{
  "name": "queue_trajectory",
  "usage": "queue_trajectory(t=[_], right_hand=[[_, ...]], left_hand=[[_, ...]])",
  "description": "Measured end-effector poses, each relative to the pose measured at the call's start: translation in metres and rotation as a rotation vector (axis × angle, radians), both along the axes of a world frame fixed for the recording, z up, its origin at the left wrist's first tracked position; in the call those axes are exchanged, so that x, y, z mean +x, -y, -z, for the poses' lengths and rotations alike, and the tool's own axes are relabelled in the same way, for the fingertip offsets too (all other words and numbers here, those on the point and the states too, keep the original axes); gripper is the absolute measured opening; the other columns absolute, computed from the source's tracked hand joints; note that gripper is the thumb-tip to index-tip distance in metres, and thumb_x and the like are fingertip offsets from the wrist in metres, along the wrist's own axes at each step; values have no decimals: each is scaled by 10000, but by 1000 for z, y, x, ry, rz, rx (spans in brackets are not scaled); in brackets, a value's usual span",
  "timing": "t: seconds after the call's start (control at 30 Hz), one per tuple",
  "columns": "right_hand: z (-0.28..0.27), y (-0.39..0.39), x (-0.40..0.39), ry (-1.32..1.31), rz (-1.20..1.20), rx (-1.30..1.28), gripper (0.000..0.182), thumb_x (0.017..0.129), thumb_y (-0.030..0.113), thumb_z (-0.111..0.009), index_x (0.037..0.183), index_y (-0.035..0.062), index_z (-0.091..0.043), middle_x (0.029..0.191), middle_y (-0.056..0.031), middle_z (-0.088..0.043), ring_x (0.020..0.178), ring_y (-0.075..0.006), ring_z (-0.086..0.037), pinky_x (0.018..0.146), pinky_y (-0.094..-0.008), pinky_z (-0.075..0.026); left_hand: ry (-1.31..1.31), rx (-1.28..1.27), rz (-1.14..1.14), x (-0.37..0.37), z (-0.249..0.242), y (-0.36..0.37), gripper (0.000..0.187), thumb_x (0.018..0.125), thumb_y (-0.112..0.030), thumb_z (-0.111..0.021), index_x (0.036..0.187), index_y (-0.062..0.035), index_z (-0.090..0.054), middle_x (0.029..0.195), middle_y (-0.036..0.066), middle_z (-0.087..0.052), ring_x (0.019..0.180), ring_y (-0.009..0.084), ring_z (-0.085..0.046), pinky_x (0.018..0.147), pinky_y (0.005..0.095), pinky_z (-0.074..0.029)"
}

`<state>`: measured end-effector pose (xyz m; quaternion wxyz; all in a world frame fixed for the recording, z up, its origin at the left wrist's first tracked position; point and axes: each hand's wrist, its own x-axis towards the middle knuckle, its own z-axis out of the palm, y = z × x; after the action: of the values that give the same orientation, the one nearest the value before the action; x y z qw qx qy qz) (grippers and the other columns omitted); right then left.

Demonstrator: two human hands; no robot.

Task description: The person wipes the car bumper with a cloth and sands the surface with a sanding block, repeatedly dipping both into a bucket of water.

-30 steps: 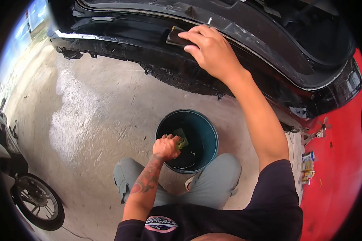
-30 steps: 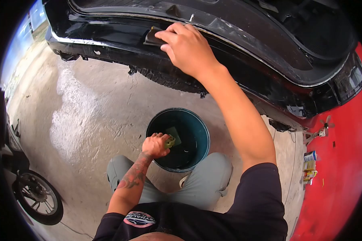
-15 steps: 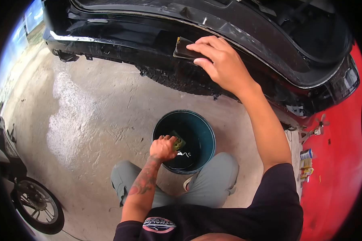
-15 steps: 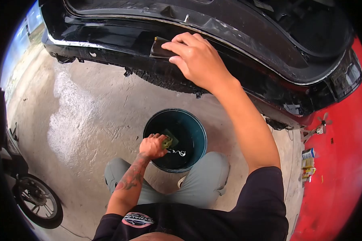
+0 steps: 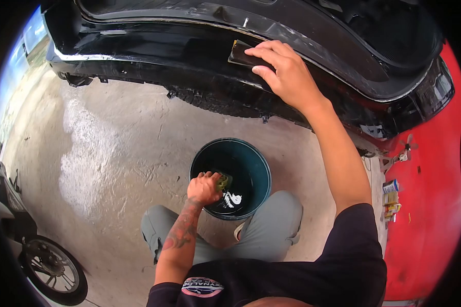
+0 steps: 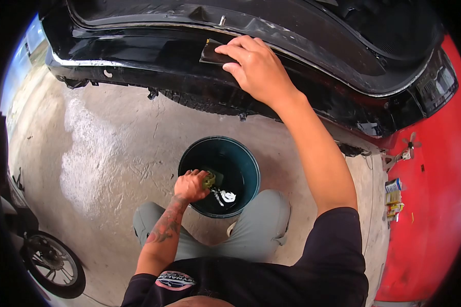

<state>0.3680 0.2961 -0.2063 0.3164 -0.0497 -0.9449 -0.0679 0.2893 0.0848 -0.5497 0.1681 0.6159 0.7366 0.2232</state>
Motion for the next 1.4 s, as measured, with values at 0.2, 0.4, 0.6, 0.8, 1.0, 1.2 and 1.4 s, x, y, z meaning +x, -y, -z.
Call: queue_trajectory(t=[0.2,0.4,0.6,0.8,1.0,1.2,1.4], right_hand=[[-3,14,21,29,-18,-28,345,866,87,-777,1210,85,-747,1187,-108,-684,1099,-347,-636,998,-435,-522],[-4,6,31,15,47,-51,339,865,104,-783,1201,83,-743,1180,-101,-675,1102,-333,-630,988,-438,-514],[-6,1,45,28,95,6,341,860,101,-781,1198,105,-742,1203,-88,-674,1114,-330,-631,983,-444,-492],[-4,9,62,52,108,-29,331,878,110,-772,1208,123,-744,1219,-79,-677,1136,-315,-626,997,-441,-469],[-4,-12,62,11,145,3,322,895,118,-757,1217,122,-742,1228,-82,-677,1161,-312,-625,993,-440,-462],[-5,21,89,127,147,-83,320,918,103,-720,1237,119,-734,1241,-97,-673,1156,-315,-620,996,-412,-444],[-25,16,148,-60,292,-220,333,981,99,-631,1306,72,-696,1294,-141,-692,1184,-333,-628,1046,-413,-448]], left_hand=[[33,-52,-3,-1,-2,-2,606,720,-327,-791,1293,-171,-667,1212,112,-698,1169,380,-672,964,481,-585],[12,-51,-8,0,-4,-1,609,728,-325,-792,1307,-183,-668,1199,101,-704,1151,364,-679,964,468,-583],[9,-62,10,0,-4,-2,623,728,-341,-807,1317,-190,-668,1206,98,-702,1145,353,-677,962,466,-581],[-3,-51,-9,1,-3,-2,624,719,-329,-805,1309,-174,-672,1198,98,-707,1140,344,-678,954,460,-583],[-23,5,-9,3,-4,-1,560,724,-280,-803,1263,-186,-683,1165,84,-710,1079,332,-695,891,459,-603],[-33,-39,0,2,-8,-1,589,735,-306,-820,1293,-188,-673,1178,69,-706,1102,319,-687,902,453,-598],[-34,-38,21,3,-3,-2,616,724,-323,-842,1302,-194,-670,1183,62,-703,1110,310,-685,905,452,-598]])
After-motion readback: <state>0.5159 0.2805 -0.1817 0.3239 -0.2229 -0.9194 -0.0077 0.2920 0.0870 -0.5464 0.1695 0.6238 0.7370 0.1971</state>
